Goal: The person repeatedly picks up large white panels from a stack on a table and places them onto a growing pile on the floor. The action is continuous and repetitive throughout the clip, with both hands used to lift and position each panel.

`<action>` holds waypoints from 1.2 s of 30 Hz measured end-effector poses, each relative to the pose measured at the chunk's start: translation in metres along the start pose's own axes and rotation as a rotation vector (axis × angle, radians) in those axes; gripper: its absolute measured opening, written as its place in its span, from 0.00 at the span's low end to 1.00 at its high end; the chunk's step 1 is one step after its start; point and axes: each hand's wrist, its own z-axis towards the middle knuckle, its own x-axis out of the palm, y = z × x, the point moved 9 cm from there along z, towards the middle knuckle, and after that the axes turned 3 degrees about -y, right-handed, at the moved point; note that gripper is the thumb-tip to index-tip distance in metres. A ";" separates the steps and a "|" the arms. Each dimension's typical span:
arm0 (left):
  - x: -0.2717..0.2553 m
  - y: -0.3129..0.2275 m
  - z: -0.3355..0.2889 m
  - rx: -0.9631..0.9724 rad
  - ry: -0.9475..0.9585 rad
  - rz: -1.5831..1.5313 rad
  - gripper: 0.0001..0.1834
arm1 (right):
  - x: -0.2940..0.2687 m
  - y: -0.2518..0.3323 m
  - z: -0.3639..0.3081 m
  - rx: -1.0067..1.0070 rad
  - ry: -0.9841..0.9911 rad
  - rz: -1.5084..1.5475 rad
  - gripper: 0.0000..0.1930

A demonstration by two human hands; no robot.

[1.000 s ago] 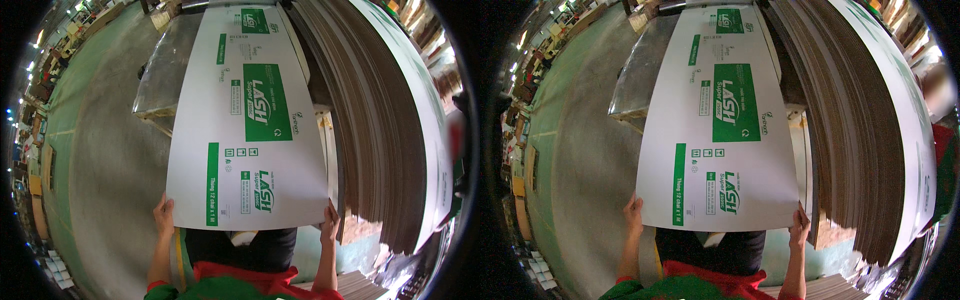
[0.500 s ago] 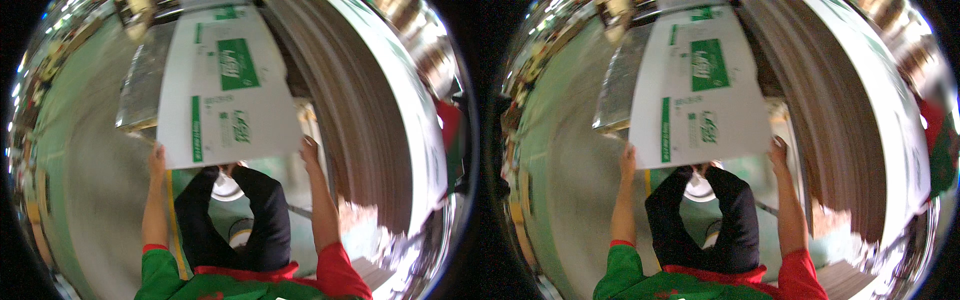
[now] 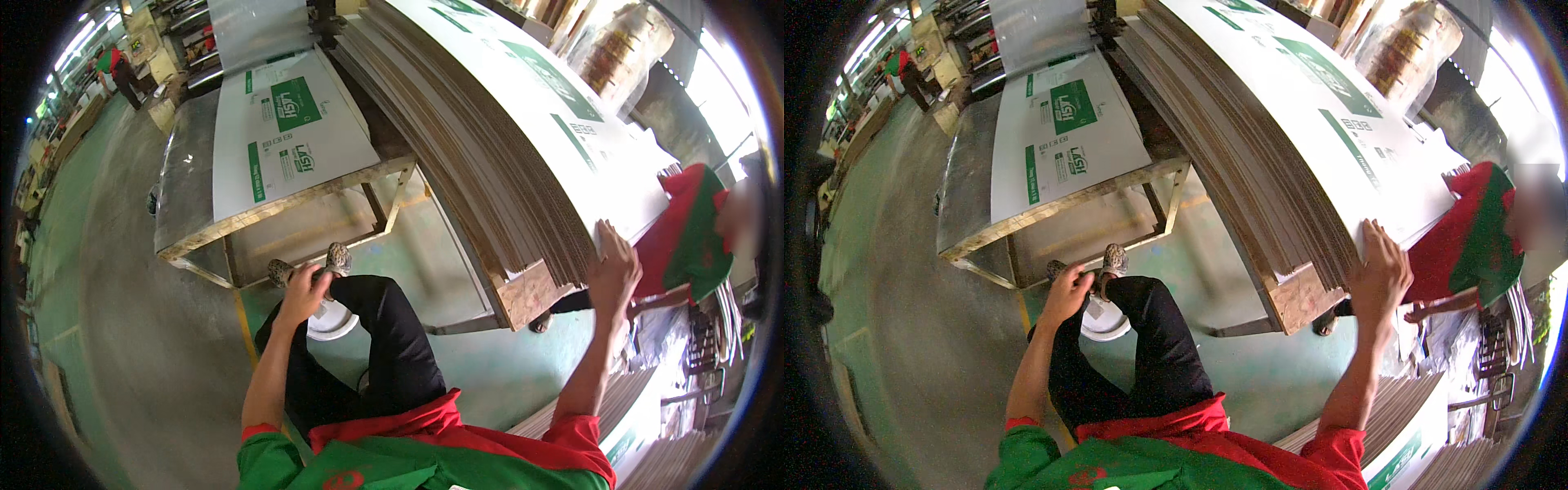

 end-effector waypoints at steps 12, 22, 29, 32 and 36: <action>-0.090 -0.238 -0.084 -0.024 -0.127 -1.388 0.27 | -0.179 0.092 -0.018 -0.068 -0.625 0.424 0.17; -0.172 -0.069 -0.261 -0.253 -0.607 -1.157 0.20 | -0.069 -0.022 -0.105 0.233 -0.141 0.398 0.14; -0.172 0.026 -0.340 -0.521 -0.416 -1.089 0.18 | 0.059 0.103 -0.128 0.584 0.473 1.402 0.22; -0.145 0.062 -0.368 -0.642 -0.494 -0.999 0.20 | 0.108 0.129 -0.185 0.695 0.672 1.464 0.22; -0.104 0.078 -0.377 -0.772 -0.529 -0.854 0.26 | 0.144 0.118 -0.243 0.708 0.883 1.185 0.22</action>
